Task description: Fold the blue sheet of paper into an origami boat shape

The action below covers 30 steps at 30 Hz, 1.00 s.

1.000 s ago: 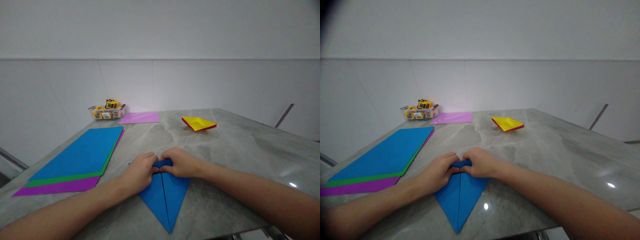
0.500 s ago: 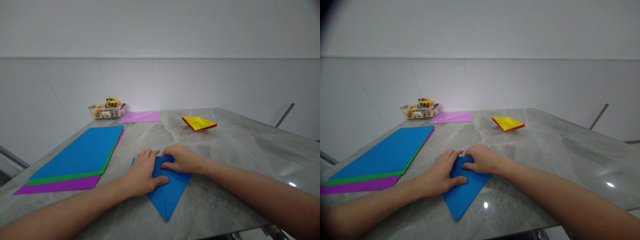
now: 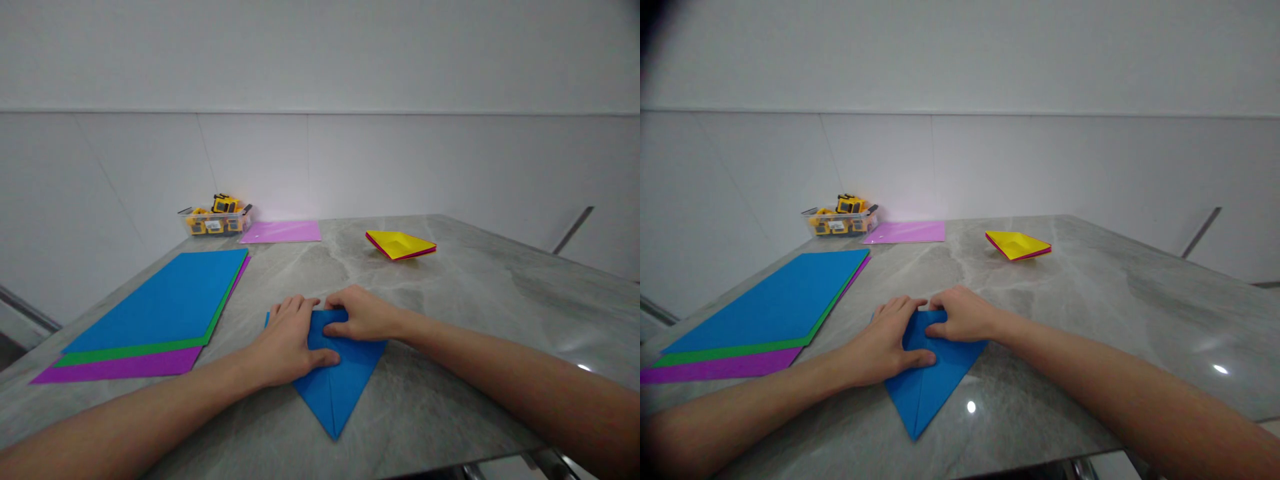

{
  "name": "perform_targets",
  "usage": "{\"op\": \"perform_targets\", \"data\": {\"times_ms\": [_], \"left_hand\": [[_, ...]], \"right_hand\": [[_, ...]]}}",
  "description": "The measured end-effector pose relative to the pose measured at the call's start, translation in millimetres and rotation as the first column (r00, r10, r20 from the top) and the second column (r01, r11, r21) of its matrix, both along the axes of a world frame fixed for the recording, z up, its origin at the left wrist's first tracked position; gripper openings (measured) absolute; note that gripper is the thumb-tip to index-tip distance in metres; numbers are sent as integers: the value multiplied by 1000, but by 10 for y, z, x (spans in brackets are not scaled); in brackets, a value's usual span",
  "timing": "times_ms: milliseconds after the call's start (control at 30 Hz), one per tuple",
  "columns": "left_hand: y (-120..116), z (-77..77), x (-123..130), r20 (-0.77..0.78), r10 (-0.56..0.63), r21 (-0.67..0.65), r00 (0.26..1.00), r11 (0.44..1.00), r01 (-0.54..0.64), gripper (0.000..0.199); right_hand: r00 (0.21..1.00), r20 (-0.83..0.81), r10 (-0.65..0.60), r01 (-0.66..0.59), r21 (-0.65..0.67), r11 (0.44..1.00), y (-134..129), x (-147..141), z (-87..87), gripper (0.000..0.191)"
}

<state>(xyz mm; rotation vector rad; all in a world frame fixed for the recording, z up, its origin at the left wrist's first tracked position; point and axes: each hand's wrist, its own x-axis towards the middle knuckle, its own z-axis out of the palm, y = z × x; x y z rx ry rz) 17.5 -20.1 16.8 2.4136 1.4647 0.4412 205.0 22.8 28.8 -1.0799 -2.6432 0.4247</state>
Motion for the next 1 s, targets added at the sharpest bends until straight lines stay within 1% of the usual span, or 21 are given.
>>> {"op": "perform_targets", "data": {"times_ms": [100, 200, 333, 400, 533, 567, 600, 667, 767, 833, 900, 933, 1000], "left_hand": [[-40, 9, 26, 18, -36, 22, 999, 999, 36, 79], [-94, 21, 64, 48, -99, 33, 994, 995, 98, 82], [-126, 23, 87, 80, -135, 30, 988, 991, 133, 91], [-125, 18, 85, 93, -143, 26, 985, 990, 141, 92], [-115, 13, 81, 99, -153, 10, 983, 988, 152, 87], [-113, 12, 82, 100, -153, 6, 983, 988, 153, 86], [-112, 11, 83, 101, -155, 5, 983, 988, 155, 86], [-110, 9, 83, 103, -162, 10, 981, 987, 162, 87], [-111, 2, 78, 93, -168, 16, 981, 986, 167, 87], [-114, -1, 74, 86, -166, 17, 982, 986, 165, 88], [-119, 0, 74, 80, -166, 18, 983, 986, 165, 88], [-122, 3, 76, 78, -166, 18, 983, 986, 165, 87], [-127, 11, 81, 73, -162, 15, 984, 987, 161, 84]], "right_hand": [[1000, 28, 10, -7, -107, 994, -2, 1, 74, 15], [996, 78, 44, -24, -243, 970, -13, 15, 152, 15], [989, 124, 78, -33, -329, 944, -34, 22, 212, 15], [986, 135, 101, -53, -317, 947, -51, 16, 226, 16], [973, 158, 167, -134, -200, 971, -84, 8, 237, 17], [972, 158, 174, -143, -190, 971, -83, 11, 236, 18], [972, 153, 177, -145, -199, 969, -77, 15, 234, 18], [976, 125, 179, -142, -261, 955, -48, 31, 224, 17], [978, 67, 197, -158, -378, 912, 18, 61, 204, 15], [977, 49, 207, -168, -423, 891, 47, 73, 196, 15], [978, 62, 198, -154, -423, 893, 43, 68, 200, 15], [979, 81, 190, -142, -402, 905, 26, 59, 206, 13], [976, 144, 161, -110, -312, 944, -34, 31, 226, 10]]}}
